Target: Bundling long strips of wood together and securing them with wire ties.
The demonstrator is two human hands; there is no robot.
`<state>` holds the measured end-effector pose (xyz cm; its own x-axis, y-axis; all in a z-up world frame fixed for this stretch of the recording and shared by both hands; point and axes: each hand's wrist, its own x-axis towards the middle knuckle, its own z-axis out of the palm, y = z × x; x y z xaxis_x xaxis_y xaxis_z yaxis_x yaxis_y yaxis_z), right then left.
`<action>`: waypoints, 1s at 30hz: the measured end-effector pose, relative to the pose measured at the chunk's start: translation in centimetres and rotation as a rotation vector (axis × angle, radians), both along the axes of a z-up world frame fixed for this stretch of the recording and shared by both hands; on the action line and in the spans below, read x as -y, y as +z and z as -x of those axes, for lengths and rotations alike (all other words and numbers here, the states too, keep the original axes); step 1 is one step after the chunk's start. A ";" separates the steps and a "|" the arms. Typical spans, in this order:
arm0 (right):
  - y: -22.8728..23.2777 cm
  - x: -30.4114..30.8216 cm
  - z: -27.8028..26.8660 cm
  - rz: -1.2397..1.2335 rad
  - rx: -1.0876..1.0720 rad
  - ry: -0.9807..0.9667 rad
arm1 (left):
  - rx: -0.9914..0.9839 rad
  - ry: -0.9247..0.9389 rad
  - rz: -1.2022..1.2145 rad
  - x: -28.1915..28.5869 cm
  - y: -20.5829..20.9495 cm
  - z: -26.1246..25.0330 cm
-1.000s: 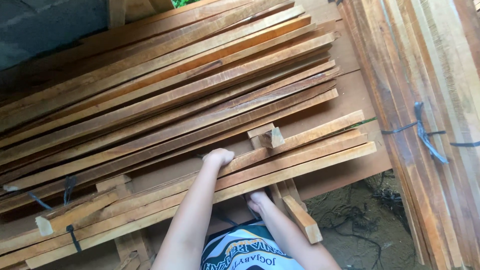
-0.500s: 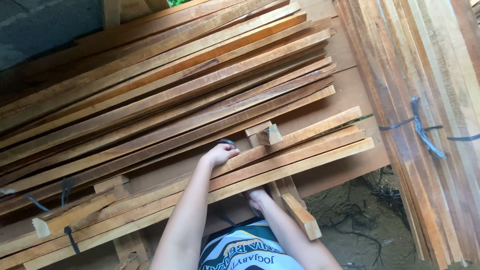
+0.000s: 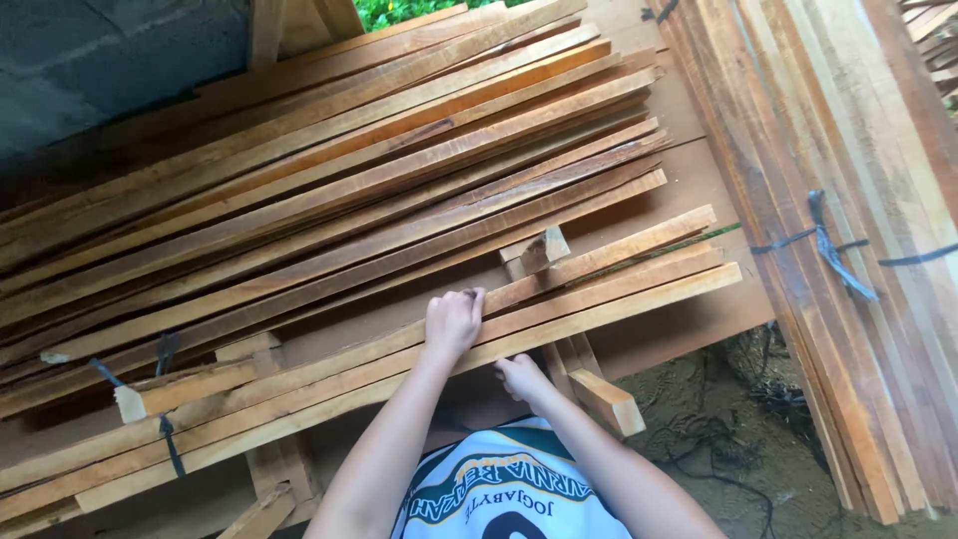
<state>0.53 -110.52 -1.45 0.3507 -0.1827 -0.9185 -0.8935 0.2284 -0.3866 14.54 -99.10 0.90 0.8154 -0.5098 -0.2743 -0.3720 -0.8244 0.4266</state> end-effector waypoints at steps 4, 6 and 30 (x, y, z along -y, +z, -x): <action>3.0 1.3 0.1 -0.240 0.074 -0.126 | 0.193 0.071 0.175 -1.0 -0.9 2.0; 5.9 1.5 -0.8 -0.519 0.025 -0.311 | 0.200 0.052 0.197 -1.3 -0.1 2.3; 3.8 -0.5 -0.2 -0.149 0.059 -0.196 | -0.144 0.342 0.127 0.9 0.7 -1.9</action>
